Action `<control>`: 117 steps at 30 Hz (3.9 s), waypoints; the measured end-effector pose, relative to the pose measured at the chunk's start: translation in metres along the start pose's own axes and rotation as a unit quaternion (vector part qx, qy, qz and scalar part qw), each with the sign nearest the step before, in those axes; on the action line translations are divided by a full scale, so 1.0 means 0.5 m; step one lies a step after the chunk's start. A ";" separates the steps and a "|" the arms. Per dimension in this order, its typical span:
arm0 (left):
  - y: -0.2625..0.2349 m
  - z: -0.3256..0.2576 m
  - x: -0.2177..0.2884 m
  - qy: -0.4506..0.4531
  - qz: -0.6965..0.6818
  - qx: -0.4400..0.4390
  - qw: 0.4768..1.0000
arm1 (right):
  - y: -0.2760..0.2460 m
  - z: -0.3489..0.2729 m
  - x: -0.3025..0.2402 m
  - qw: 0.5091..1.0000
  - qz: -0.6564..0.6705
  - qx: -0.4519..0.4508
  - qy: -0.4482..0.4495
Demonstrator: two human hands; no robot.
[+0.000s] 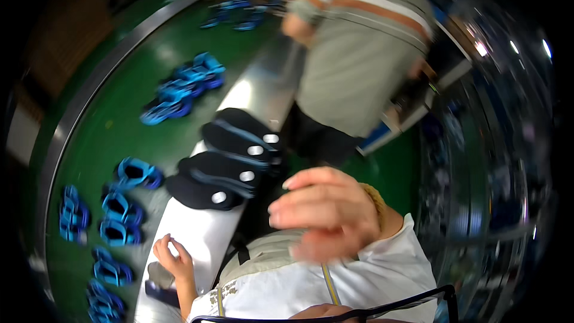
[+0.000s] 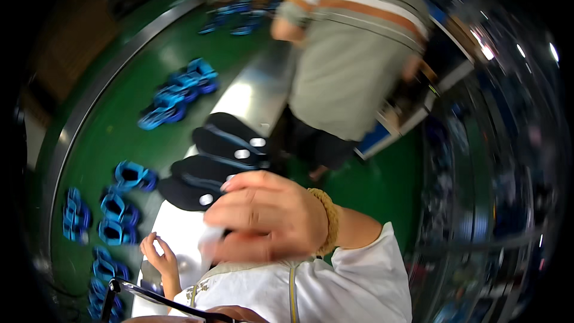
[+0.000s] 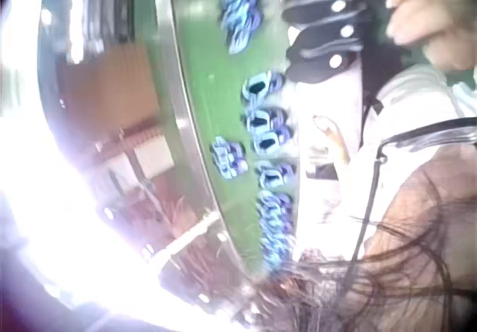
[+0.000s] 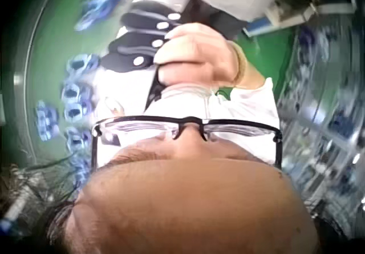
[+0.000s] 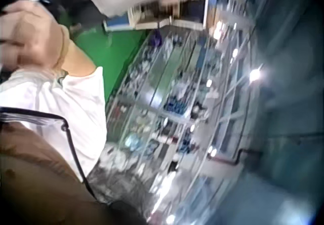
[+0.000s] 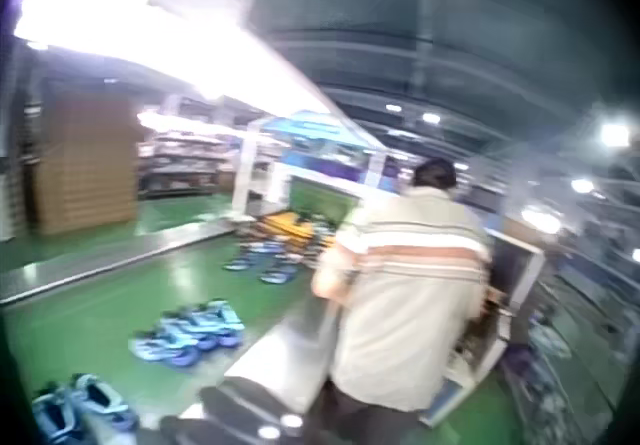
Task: The person takes a stack of insoles and inserts them into individual shoes taken from a conveyor belt, then places the finished shoes onto a multi-tier storage rack.
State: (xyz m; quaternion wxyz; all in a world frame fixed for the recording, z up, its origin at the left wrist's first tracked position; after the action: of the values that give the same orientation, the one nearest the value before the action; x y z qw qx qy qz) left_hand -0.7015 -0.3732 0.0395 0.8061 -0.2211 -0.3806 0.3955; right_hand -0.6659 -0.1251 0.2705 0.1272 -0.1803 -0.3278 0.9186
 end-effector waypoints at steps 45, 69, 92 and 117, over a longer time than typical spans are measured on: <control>0.059 -0.940 2.479 0.664 -0.696 -0.233 0.142 | -0.686 -1.514 -1.438 0.041 -0.358 0.471 0.805; -0.297 -1.207 3.232 0.775 -0.424 -0.199 0.423 | -1.953 -1.537 -1.987 -0.229 -0.574 -0.164 0.769; -0.291 -1.221 3.276 0.756 -0.506 -0.236 0.342 | -2.048 -1.650 -1.963 -0.098 -0.493 0.075 0.861; -0.358 -0.979 3.191 0.449 -0.783 -0.190 0.385 | -1.828 -1.299 -1.786 0.050 -0.802 0.161 0.573</control>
State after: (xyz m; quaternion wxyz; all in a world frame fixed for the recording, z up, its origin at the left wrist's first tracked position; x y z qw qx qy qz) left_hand 0.4026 0.7801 0.5570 0.7490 -0.1181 -0.0328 -0.6511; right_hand 0.5149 0.6101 0.6167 0.9599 -0.2524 0.0601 -0.1062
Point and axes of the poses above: each hand's wrist, its own z-axis towards the middle knuckle, its own y-axis out of the palm, x = y × z, the point moved 9 cm from there along z, towards the middle knuckle, and after that the axes turned 2 degrees about z, right-handed, at the moved point
